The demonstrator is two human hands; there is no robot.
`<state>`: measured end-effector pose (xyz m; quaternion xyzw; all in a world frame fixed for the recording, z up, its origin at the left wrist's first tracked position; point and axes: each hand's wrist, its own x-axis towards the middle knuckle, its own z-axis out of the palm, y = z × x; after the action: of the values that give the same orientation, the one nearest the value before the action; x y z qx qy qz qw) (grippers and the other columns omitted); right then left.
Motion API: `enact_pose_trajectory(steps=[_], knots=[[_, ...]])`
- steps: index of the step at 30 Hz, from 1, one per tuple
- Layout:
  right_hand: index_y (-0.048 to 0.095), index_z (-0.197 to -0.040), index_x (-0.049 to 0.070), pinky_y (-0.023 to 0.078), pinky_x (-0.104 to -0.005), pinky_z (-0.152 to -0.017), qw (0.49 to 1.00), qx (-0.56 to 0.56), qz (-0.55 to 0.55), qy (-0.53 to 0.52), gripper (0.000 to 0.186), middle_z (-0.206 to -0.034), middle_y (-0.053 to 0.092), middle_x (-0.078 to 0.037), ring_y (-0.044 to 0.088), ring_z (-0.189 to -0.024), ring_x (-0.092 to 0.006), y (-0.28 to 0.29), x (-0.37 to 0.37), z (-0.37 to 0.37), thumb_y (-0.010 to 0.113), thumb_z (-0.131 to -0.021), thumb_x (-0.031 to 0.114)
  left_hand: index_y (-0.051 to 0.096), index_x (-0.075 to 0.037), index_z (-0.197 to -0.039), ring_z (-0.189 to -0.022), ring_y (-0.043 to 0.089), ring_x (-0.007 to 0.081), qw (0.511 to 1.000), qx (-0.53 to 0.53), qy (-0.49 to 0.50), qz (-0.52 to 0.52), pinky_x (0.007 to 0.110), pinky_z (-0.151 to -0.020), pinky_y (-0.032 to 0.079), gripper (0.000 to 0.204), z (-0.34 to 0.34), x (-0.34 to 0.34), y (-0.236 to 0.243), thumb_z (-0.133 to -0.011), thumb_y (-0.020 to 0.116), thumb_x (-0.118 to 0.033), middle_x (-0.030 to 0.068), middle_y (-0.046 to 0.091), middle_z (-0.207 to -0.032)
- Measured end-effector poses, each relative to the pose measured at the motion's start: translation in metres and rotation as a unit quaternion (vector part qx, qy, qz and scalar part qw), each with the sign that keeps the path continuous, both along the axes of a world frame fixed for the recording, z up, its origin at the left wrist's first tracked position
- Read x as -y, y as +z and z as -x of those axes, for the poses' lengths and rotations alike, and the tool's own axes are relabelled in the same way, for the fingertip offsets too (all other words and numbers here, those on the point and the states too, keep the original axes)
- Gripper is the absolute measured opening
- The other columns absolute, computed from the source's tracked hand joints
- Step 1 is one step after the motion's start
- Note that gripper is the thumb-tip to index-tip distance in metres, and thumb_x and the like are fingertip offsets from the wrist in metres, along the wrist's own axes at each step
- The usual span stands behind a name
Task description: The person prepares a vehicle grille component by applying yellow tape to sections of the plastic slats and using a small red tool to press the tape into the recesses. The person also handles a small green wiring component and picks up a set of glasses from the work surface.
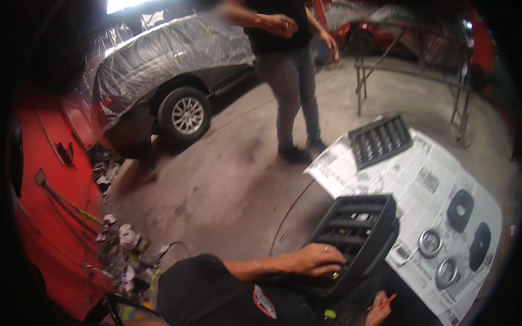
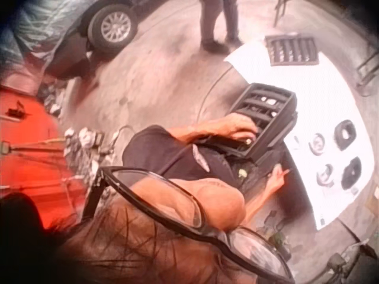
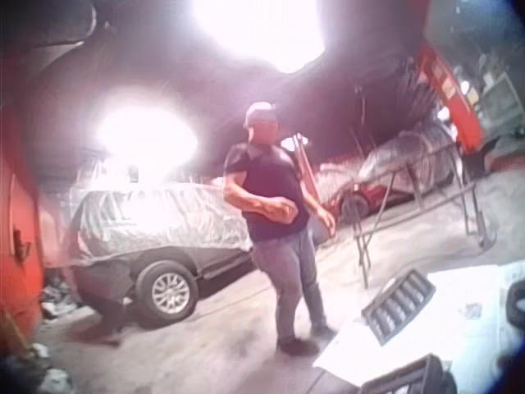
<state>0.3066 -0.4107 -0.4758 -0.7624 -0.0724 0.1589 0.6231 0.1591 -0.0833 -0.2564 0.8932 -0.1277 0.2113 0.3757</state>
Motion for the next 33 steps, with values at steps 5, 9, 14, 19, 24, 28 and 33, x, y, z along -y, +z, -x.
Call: enact_pose_trajectory(steps=[5, 9, 14, 19, 24, 28, 33], knots=[[0.065, -0.113, -0.001, 0.041, -0.0246, -0.053, 0.993, -0.007, -0.068, -0.098, 0.023, -0.078, 0.057, 0.0, 0.048, -0.061, -0.0065, 0.059, -0.038, 0.01, 0.066, -0.092, 0.009, 0.066, -0.002, -0.106, -0.089, 0.067, 0.0331, 0.999, -0.004, 0.035, 0.019, 0.039, -0.077, 0.055, 0.022, 0.01, -0.004, 0.002, -0.091, 0.07, -0.017, 0.0146, 0.068, -0.098], [0.065, -0.099, -0.003, 0.048, -0.0348, -0.069, 0.969, 0.205, 0.118, -0.072, 0.013, -0.084, 0.062, -0.009, 0.06, -0.074, -0.0216, 0.059, -0.039, 0.018, 0.065, -0.093, 0.008, 0.067, -0.002, -0.105, -0.089, 0.068, 0.0328, 0.999, -0.005, 0.041, 0.008, 0.039, -0.077, 0.055, 0.021, 0.008, -0.006, -0.003, -0.09, 0.07, -0.017, 0.0143, 0.068, -0.097], [0.067, -0.108, -0.005, 0.053, -0.0368, -0.081, 0.951, 0.256, 0.161, -0.064, 0.018, -0.099, 0.068, -0.016, 0.068, -0.089, -0.0309, 0.095, -0.058, 0.043, 0.059, -0.094, 0.001, 0.068, -0.006, -0.107, -0.093, 0.069, 0.0298, 0.997, -0.036, 0.07, 0.007, 0.038, -0.082, 0.056, 0.022, 0.012, -0.004, -0.001, -0.089, 0.072, -0.018, 0.0117, 0.07, -0.101], [0.068, -0.112, -0.004, 0.053, -0.0345, -0.087, 0.953, 0.25, 0.153, -0.078, 0.022, -0.108, 0.069, -0.015, 0.069, -0.097, -0.0281, 0.107, -0.058, 0.057, 0.058, -0.092, -0.003, 0.068, -0.006, -0.107, -0.094, 0.068, 0.0293, 0.998, -0.035, 0.057, 0.012, 0.038, -0.082, 0.056, 0.023, 0.006, -0.004, -0.003, -0.088, 0.073, -0.018, 0.0105, 0.071, -0.1], [0.066, -0.101, -0.004, 0.052, -0.0317, -0.081, 0.966, 0.222, 0.104, -0.082, 0.012, -0.09, 0.067, -0.009, 0.066, -0.086, -0.0202, 0.119, -0.062, 0.062, 0.061, -0.09, -0.002, 0.068, -0.006, -0.107, -0.093, 0.068, 0.029, 0.998, -0.036, 0.06, 0.004, 0.038, -0.082, 0.056, 0.023, 0.008, -0.003, 0.001, -0.089, 0.073, -0.018, 0.0105, 0.071, -0.1], [0.065, -0.099, -0.001, 0.049, -0.029, -0.078, 0.985, 0.063, 0.142, -0.08, 0.011, -0.083, 0.062, -0.004, 0.059, -0.079, -0.0158, 0.133, -0.059, 0.06, 0.063, -0.088, -0.001, 0.068, -0.005, -0.107, -0.093, 0.068, 0.0287, 0.998, -0.034, 0.06, 0.001, 0.038, -0.082, 0.056, 0.023, 0.009, -0.004, 0.002, -0.088, 0.073, -0.016, 0.0106, 0.07, -0.1], [0.051, -0.124, -0.001, 0.046, -0.0247, -0.082, 0.984, 0.103, -0.07, -0.129, 0.031, -0.098, 0.061, -0.007, 0.055, -0.089, -0.0099, 0.147, -0.058, 0.047, 0.061, -0.094, 0.001, 0.067, -0.004, -0.115, -0.097, 0.068, 0.0297, 0.996, -0.035, 0.044, 0.069, 0.037, -0.085, 0.055, 0.03, 0.012, 0.0, 0.014, -0.086, 0.074, -0.011, 0.0126, 0.07, -0.103]])
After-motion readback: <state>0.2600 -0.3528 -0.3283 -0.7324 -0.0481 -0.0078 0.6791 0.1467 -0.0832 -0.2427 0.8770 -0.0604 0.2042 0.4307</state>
